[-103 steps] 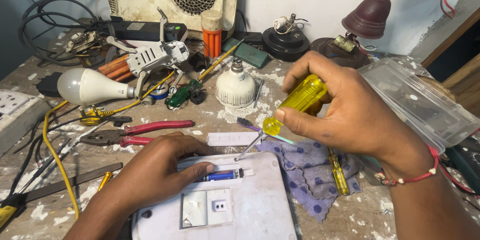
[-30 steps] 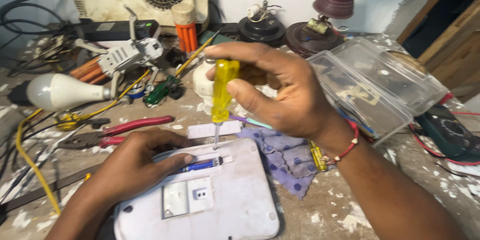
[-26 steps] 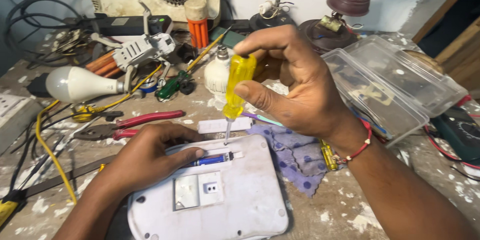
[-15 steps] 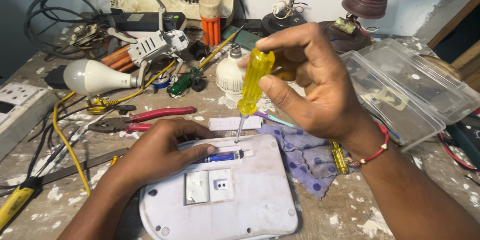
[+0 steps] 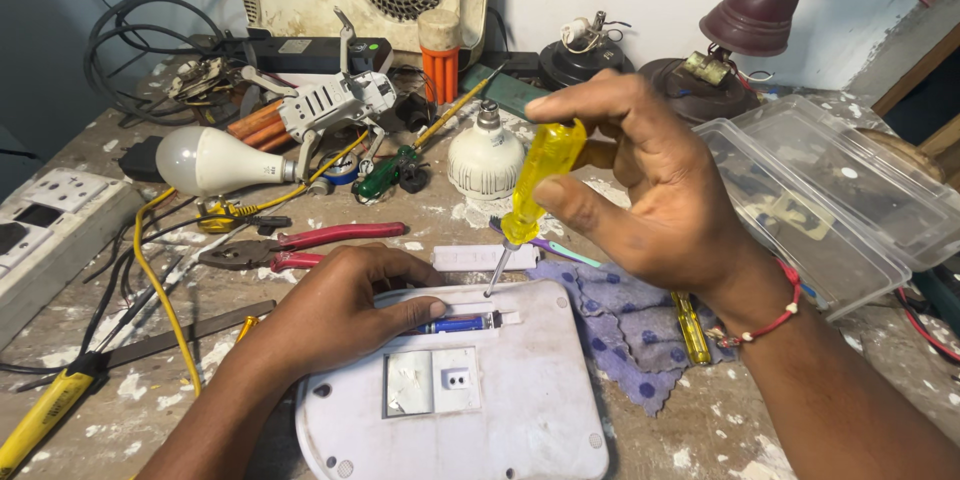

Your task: The person opens the back cover of a white emergency light fixture and works on its internal battery pack and wiring. They then use a yellow screwdriver to unscrew and re-tighten screws on the back panel, holding the fixture steady with the other hand.

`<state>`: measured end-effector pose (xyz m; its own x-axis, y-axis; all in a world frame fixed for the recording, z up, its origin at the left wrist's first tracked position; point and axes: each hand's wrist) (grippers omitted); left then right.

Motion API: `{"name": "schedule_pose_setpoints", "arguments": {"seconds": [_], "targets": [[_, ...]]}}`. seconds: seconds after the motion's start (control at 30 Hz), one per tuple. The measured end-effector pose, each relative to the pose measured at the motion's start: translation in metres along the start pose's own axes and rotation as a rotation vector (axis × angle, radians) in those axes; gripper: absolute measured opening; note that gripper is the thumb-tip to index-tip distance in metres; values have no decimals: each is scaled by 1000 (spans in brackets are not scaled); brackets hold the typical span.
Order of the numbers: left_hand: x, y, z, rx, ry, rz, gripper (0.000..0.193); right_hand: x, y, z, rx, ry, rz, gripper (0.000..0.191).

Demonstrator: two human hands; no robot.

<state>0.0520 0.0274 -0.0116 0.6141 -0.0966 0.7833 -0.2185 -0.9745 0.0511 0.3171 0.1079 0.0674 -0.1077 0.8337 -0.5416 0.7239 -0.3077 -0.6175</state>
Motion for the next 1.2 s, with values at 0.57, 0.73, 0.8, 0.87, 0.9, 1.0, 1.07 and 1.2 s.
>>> {"name": "schedule_pose_setpoints", "arguments": {"seconds": [0.57, 0.73, 0.8, 0.87, 0.9, 1.0, 1.07, 1.2], "targets": [[2, 2, -1, -10, -74, 22, 42, 6, 2, -1, 34, -109, 6, 41], [2, 3, -3, -8, -52, 97, 41, -5, -2, 2, -6, 143, 62, 47], [3, 2, -2, -10, -69, 83, 41, -8, -3, 2, -50, -8, 26, 43], [3, 3, -3, -14, -70, 84, 41, -9, -4, 3, -68, -95, 23, 42], [3, 3, -4, -20, -60, 94, 41, -8, -3, 3, -63, -104, 40, 43], [3, 2, -3, -30, -58, 76, 41, -4, 1, 4, -51, -127, 54, 43], [3, 3, -3, -28, -57, 80, 40, 0, 2, 5, -38, -135, 48, 43], [4, 2, -2, -20, -35, 77, 41, 2, 2, 7, 16, -50, 131, 42]]}}
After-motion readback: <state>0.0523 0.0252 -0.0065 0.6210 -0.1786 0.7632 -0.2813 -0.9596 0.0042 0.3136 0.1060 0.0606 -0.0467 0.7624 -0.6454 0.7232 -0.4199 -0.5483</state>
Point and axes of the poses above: each hand's wrist, its own y-axis away from the middle knuckle, its own z-axis out of the palm, x = y × z, and after that the axes turned 7 degrees about -x, right-handed
